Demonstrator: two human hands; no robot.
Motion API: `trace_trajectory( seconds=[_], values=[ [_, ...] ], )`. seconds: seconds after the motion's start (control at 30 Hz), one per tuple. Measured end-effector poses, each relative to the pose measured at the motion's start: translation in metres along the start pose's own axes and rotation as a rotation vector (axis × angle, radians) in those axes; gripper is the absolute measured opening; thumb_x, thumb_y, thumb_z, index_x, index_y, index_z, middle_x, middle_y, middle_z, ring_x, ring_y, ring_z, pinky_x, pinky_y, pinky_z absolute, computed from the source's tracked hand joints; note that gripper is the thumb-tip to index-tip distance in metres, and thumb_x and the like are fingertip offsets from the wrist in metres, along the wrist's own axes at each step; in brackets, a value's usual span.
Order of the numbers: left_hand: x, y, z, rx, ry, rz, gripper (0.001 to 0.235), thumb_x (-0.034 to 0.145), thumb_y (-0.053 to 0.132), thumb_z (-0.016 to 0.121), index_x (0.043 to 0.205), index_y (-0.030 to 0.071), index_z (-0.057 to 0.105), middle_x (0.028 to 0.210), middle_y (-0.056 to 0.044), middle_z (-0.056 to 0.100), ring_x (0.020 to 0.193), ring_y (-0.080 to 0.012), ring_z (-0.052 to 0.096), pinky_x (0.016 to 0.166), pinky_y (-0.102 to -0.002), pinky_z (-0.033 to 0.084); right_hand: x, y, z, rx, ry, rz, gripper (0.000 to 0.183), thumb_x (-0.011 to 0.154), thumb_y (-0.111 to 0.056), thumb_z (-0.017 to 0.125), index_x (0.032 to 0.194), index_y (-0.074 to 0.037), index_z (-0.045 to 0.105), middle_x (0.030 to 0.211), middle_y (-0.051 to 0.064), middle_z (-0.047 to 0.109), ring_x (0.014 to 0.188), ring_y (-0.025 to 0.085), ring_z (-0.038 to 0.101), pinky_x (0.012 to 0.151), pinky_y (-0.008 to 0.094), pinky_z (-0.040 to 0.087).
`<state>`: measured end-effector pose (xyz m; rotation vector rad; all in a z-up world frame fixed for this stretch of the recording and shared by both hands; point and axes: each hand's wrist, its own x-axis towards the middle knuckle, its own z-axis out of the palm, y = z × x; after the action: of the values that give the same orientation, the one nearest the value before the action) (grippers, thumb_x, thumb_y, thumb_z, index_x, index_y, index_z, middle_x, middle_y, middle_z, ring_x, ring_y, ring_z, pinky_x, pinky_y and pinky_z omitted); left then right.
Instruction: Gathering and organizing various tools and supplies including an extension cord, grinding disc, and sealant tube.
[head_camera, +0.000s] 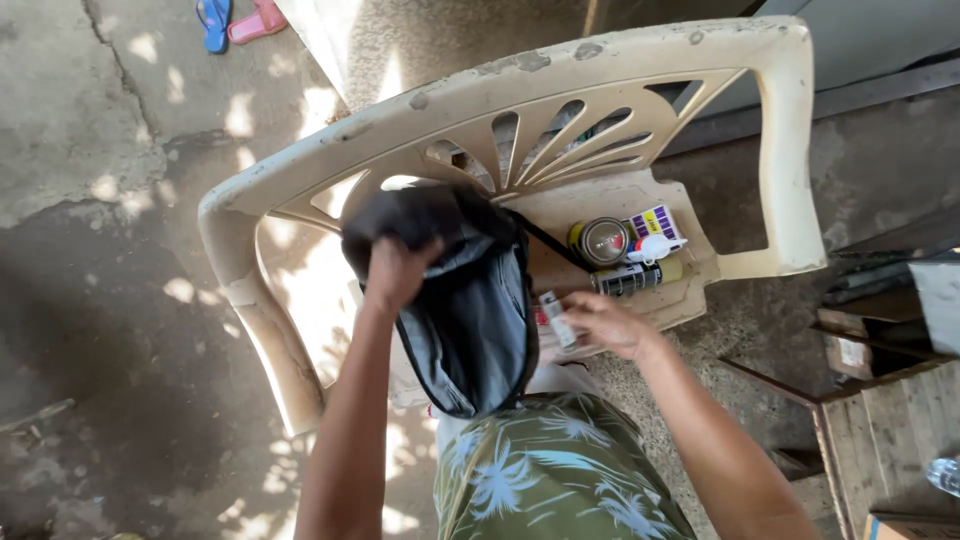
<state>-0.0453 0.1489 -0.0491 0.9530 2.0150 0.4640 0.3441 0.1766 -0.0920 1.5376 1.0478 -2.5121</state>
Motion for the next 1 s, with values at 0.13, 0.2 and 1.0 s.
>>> trace_trajectory(
  seconds=[0.13, 0.2, 1.0],
  values=[
    [0.038, 0.012, -0.014, -0.263, 0.222, 0.161, 0.051, 0.082, 0.037, 0.080, 0.115, -0.001, 0.071, 0.113, -0.022, 0.076, 0.106, -0.0353, 0.074, 0.090, -0.040, 0.056, 0.029, 0.004, 0.049, 0.239, -0.198, 0.022, 0.047, 0.092, -0.024, 0.074, 0.134, -0.010, 0.060, 0.113, 0.007, 0.067, 0.101, 0.022, 0.068, 0.089, 0.045, 0.058],
    [0.038, 0.016, -0.018, -0.203, 0.204, 0.087, 0.058, 0.082, 0.038, 0.083, 0.115, -0.006, 0.064, 0.114, -0.024, 0.072, 0.106, -0.0354, 0.070, 0.089, -0.041, 0.055, 0.040, -0.013, 0.078, 0.396, -0.193, 0.090, 0.043, 0.086, -0.023, 0.072, 0.126, -0.012, 0.059, 0.111, 0.005, 0.070, 0.097, 0.024, 0.070, 0.088, 0.049, 0.059],
    [-0.054, -0.002, -0.022, 0.388, 0.439, 0.444, 0.023, 0.077, 0.022, 0.080, 0.082, 0.001, 0.077, 0.100, -0.022, 0.070, 0.093, -0.0410, 0.065, 0.076, -0.049, 0.054, 0.036, -0.008, 0.025, 0.719, 0.117, -0.104, 0.027, 0.096, -0.022, 0.062, 0.121, -0.011, 0.063, 0.111, 0.013, 0.072, 0.102, 0.030, 0.072, 0.091, 0.053, 0.059]
  ],
)
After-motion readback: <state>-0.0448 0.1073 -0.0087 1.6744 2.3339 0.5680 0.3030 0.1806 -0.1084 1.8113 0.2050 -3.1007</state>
